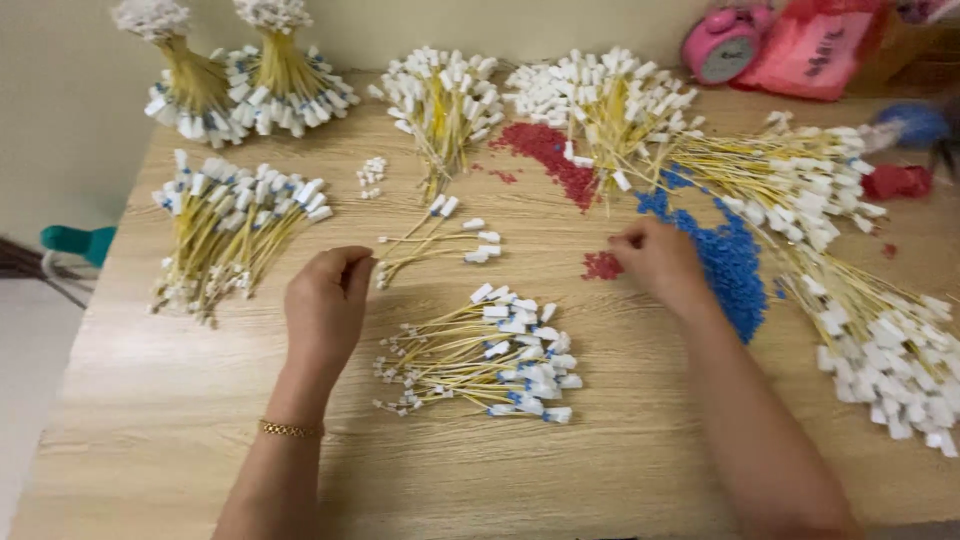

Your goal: Manually attach plastic connectors to the ends of yellow electrical wires.

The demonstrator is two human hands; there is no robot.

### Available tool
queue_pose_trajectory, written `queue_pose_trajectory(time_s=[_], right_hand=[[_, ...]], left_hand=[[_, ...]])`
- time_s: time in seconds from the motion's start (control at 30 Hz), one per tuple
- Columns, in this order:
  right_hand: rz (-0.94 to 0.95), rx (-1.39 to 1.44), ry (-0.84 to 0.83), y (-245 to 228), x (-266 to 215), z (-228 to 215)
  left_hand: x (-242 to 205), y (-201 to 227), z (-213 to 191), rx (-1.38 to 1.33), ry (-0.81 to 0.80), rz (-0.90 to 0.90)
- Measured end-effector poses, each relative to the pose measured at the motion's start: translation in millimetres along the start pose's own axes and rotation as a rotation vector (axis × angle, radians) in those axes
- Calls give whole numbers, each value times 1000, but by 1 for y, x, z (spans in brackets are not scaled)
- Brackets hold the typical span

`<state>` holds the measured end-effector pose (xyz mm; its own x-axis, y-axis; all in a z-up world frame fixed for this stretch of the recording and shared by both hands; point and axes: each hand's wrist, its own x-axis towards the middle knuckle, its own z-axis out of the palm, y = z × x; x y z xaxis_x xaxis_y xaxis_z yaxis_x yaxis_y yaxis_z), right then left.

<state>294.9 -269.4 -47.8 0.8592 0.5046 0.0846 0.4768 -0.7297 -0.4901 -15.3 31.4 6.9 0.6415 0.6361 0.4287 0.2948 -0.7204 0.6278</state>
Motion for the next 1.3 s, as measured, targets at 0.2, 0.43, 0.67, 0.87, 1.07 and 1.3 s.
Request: queue_pose_trajectory(time_s=[0.2,0.43,0.67,0.87,1.07,1.3], right_hand=[[104,580,-50,-21,-41,-37],[-43,1150,-219,-123,-61,-35],[-166,1166,-583,-223,-79,9],[-144,1190,-640,-233,-77,26],[-139,994,-472,-236,-83,15],[-465,567,-167,-251,-89,-8]], left_hand=[[-16,-16,10,-724,-72,-496],[-34,-2,12,-1182,-35,-647],[-44,3,19,-1394,-28,-692],[-45,9,16,-1560,-52,-739],[-46,19,20,-1572,-87,-795],[-43,27,18,-1572,-58,-759]])
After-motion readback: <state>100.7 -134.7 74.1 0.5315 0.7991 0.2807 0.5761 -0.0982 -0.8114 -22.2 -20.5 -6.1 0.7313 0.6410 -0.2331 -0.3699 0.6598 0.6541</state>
